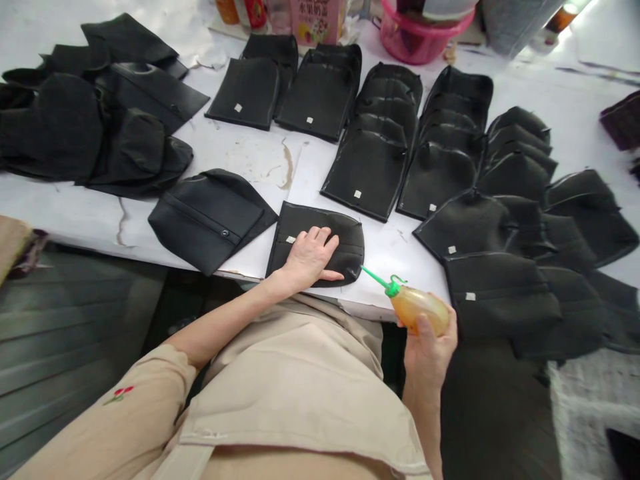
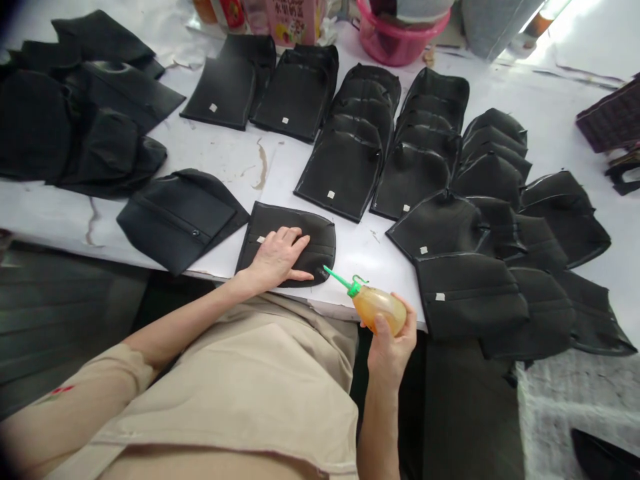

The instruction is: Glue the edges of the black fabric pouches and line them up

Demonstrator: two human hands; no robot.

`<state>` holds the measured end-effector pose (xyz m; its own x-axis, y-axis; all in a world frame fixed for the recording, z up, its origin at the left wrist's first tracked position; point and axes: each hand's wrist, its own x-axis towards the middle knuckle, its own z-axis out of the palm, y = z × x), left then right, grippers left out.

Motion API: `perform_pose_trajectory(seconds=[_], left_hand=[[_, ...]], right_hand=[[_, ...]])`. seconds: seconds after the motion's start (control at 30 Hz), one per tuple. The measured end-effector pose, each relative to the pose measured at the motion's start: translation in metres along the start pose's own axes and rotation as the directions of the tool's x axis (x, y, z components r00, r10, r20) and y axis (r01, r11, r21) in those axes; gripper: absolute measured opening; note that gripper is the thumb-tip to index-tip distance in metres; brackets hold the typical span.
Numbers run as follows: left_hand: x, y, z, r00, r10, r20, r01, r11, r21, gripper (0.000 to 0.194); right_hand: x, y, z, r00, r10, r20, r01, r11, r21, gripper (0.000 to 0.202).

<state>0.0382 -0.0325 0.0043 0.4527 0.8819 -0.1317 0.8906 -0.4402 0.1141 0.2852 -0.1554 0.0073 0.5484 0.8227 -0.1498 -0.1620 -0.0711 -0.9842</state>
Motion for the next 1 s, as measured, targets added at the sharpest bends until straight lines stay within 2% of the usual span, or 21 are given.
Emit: perform_pose_trajectory(seconds=[0.2,0.4,0.6,0.7,0.87,1.0], left_hand=[[0.009,0.017,0.0,0.999,-0.04,-0.02,0.041,0.998,0.054,0.08],[0.009,0.02,0.0,0.998,-0.054,-0.035,0.055,0.997,0.045,0.079],[0.009,0.019,0.002,0.998,-0.054,-0.033,0.055,0.998,0.033,0.079],[0.009,0.019,0.003,0.998,-0.059,-0.029,0.06,0.998,0.028,0.079],[0.008,0.02,0.0,0.998,-0.059,-0.016,0.059,0.998,0.026,0.079],[0.008,0.02,0.001,0.998,-0.06,-0.022,0.06,0.998,0.033,0.079]], right_hand=[[-0.02,0.002,-0.018,0.989,-0.129,-0.073,0.104,0.953,-0.284,0.06],[-0.024,0.01,-0.017,0.955,-0.296,-0.008,0.267,0.871,-0.412,0.062],[-0.022,0.021,-0.011,0.931,-0.354,0.09,0.353,0.809,-0.471,0.063],[-0.021,0.023,-0.01,0.892,-0.427,0.145,0.441,0.756,-0.484,0.06],[-0.02,0.022,-0.014,0.781,-0.551,0.293,0.619,0.622,-0.48,0.063],[-0.022,0.02,-0.022,0.754,-0.565,0.335,0.648,0.554,-0.523,0.066]])
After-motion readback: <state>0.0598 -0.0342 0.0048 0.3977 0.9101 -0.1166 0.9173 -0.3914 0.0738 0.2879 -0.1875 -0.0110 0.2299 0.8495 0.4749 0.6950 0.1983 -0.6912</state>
